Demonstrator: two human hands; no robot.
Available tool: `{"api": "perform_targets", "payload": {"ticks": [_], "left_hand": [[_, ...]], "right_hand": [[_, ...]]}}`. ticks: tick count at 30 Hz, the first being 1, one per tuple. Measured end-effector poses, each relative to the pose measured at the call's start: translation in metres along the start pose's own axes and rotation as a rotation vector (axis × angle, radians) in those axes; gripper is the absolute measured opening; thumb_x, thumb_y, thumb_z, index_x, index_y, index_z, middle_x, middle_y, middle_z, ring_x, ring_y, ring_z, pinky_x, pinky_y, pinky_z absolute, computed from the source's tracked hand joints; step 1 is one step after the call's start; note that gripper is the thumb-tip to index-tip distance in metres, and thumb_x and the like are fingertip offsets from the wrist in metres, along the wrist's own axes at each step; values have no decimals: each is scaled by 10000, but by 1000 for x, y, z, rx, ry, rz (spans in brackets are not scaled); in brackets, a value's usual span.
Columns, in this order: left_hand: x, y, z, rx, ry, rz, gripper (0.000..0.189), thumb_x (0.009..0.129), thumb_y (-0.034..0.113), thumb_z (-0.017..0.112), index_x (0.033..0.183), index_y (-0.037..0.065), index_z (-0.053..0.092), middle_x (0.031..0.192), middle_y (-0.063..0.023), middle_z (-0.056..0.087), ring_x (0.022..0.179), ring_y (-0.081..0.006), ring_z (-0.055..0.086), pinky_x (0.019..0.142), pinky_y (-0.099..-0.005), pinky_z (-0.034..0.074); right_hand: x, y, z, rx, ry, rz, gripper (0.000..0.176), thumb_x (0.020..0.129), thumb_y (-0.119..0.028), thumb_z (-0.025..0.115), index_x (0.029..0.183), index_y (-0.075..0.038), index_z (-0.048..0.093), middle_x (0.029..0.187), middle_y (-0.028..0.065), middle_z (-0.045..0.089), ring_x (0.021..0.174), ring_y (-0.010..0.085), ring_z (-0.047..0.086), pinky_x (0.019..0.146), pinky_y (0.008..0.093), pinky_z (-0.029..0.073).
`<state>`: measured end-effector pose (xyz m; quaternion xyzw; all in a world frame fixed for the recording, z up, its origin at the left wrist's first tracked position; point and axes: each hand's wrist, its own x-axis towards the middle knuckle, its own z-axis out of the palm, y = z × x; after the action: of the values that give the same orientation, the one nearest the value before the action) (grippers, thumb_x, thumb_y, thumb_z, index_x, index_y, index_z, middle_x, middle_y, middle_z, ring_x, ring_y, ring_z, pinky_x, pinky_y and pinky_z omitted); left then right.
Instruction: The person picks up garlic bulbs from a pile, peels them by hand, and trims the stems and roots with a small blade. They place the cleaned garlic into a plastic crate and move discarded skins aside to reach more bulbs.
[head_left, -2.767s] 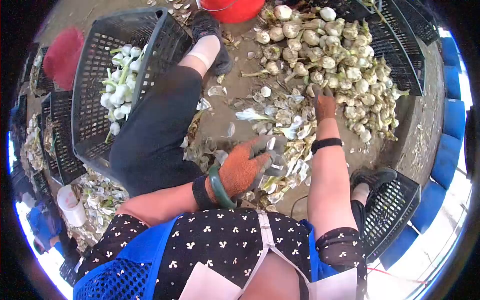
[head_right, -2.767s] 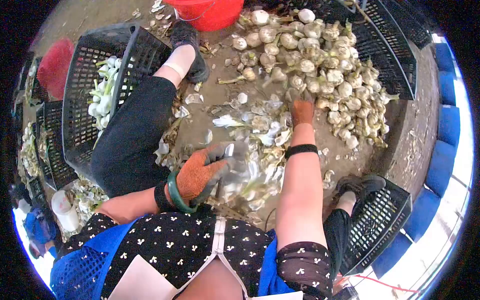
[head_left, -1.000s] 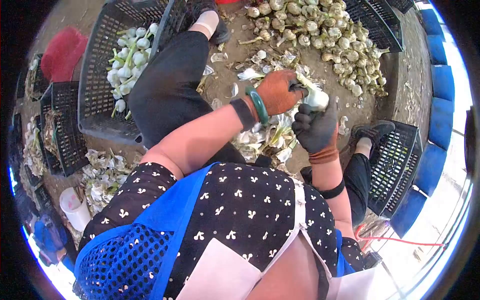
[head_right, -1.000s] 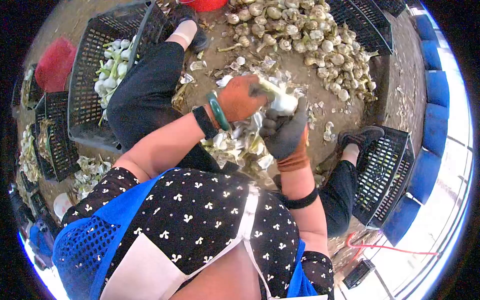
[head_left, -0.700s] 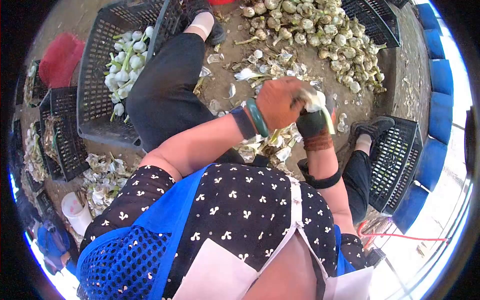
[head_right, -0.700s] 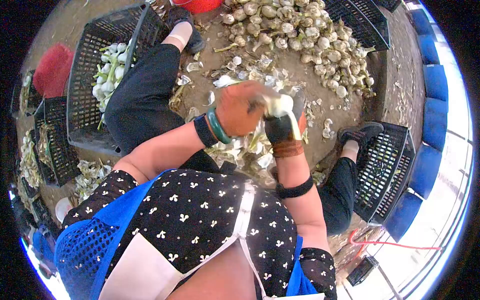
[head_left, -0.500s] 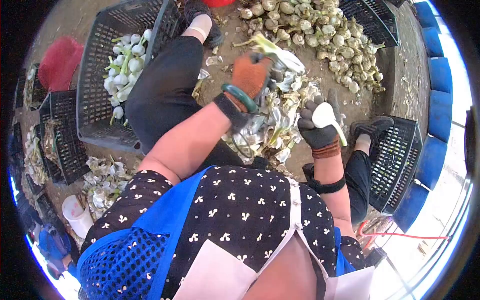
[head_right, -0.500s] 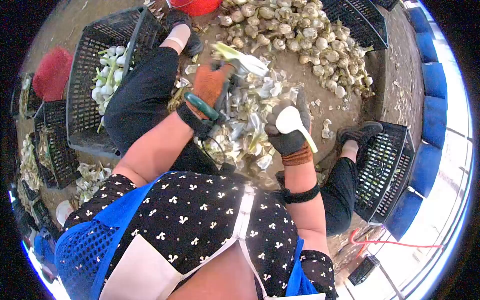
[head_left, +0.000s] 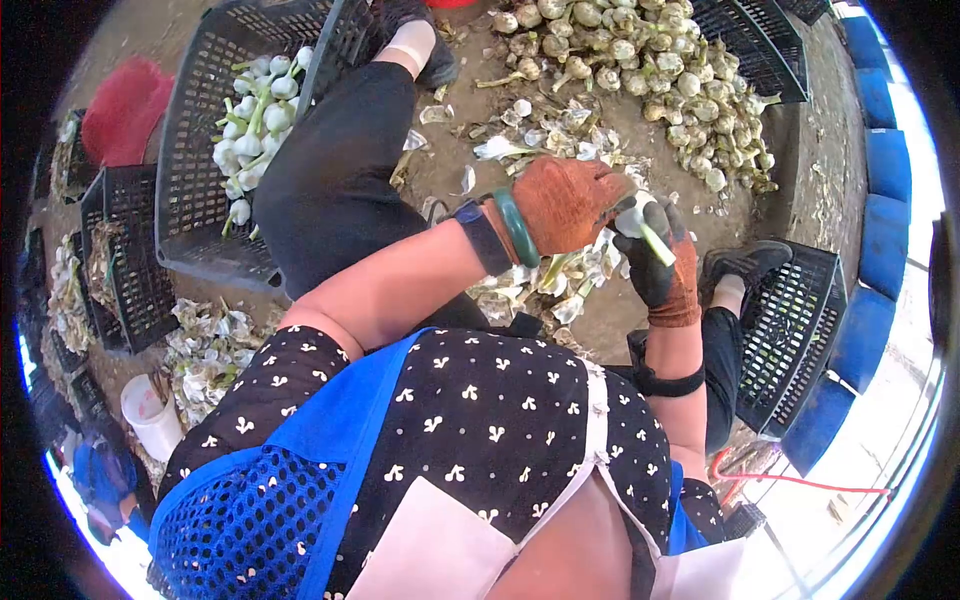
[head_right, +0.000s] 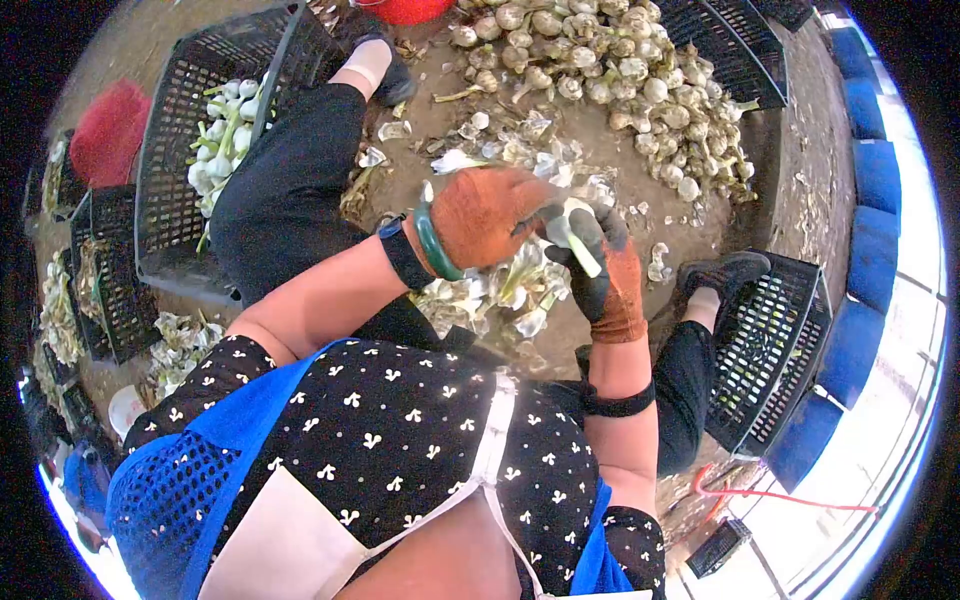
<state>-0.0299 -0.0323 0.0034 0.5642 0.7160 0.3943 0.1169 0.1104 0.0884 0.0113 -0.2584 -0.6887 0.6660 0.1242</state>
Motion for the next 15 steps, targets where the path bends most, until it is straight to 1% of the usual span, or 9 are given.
{"api": "perform_targets", "payload": {"ticks": [1, 2, 5, 6, 8, 10, 11, 12, 15], "left_hand": [[-1, 2, -1, 1, -1, -4, 298, 732, 190, 615, 1012, 100, 566, 880, -126, 602, 796, -316, 594, 687, -394, 488], [-2, 3, -3, -13, 9, 32, 271, 733, 180, 607, 985, 93, 562, 859, -126, 593, 781, -319, 591, 675, -398, 486], [-2, -2, 3, -57, 9, 50, 235, 733, 159, 593, 953, 86, 556, 835, -123, 580, 757, -329, 583, 661, -404, 483], [-2, -3, 5, -87, -2, 35, 227, 733, 149, 587, 949, 85, 554, 832, -121, 575, 749, -338, 578, 659, -407, 482], [-2, -7, 12, -73, -43, 15, 222, 770, 176, 586, 964, 71, 558, 867, -120, 600, 788, -304, 600, 684, -378, 489], [-3, -22, 30, -654, 90, -469, 309, 795, 270, 604, 1010, 51, 571, 946, -136, 623, 854, -262, 613, 740, -351, 485], [-1, -10, 17, -576, -138, -567, 436, 780, 356, 631, 1063, 28, 574, 1018, -152, 621, 903, -235, 607, 793, -339, 470], [-9, -14, 38, -482, -74, -350, 644, 700, 471, 658, 1087, -31, 544, 910, -194, 633, 803, -291, 627, 731, -332, 489], [-9, -8, 39, -411, -218, -490, 526, 730, 349, 650, 1075, -37, 554, 894, -195, 636, 808, -293, 628, 756, -326, 483]], "right_hand": [[4, -1, -8, 227, 37, 303, 398, 794, -231, 643, 1062, 31, 507, 966, 114, 591, 812, 193, 612, 669, 276, 524], [4, -3, -17, 228, 34, 304, 398, 794, -231, 643, 1062, 31, 507, 966, 114, 591, 812, 193, 612, 669, 276, 524], [3, -15, -23, 88, -435, 422, 457, 683, -203, 690, 1040, 21, 514, 952, 133, 599, 793, 205, 602, 661, 280, 502], [3, -17, -20, 89, -434, 424, 457, 683, -203, 690, 1040, 21, 514, 952, 133, 599, 793, 205, 602, 661, 280, 502], [7, -20, -15, 71, -229, 352, 379, 689, -92, 680, 1030, 14, 554, 918, 71, 610, 808, 147, 584, 740, 273, 474], [8, -17, -10, 169, -43, 326, 308, 711, -68, 663, 993, 9, 566, 887, 60, 612, 802, 138, 577, 732, 254, 463], [8, -17, -10, 14, -2, 238, 272, 724, -65, 659, 971, 9, 571, 866, 56, 611, 800, 138, 576, 732, 254, 461], [10, -16, -8, -140, 39, 149, 237, 737, -62, 654, 949, 10, 575, 845, 52, 611, 797, 138, 575, 731, 253, 458], [14, 2, 11, 167, 262, 163, 168, 787, -90, 639, 926, -17, 582, 814, 47, 608, 676, 119, 568, 617, 254, 488]]}}
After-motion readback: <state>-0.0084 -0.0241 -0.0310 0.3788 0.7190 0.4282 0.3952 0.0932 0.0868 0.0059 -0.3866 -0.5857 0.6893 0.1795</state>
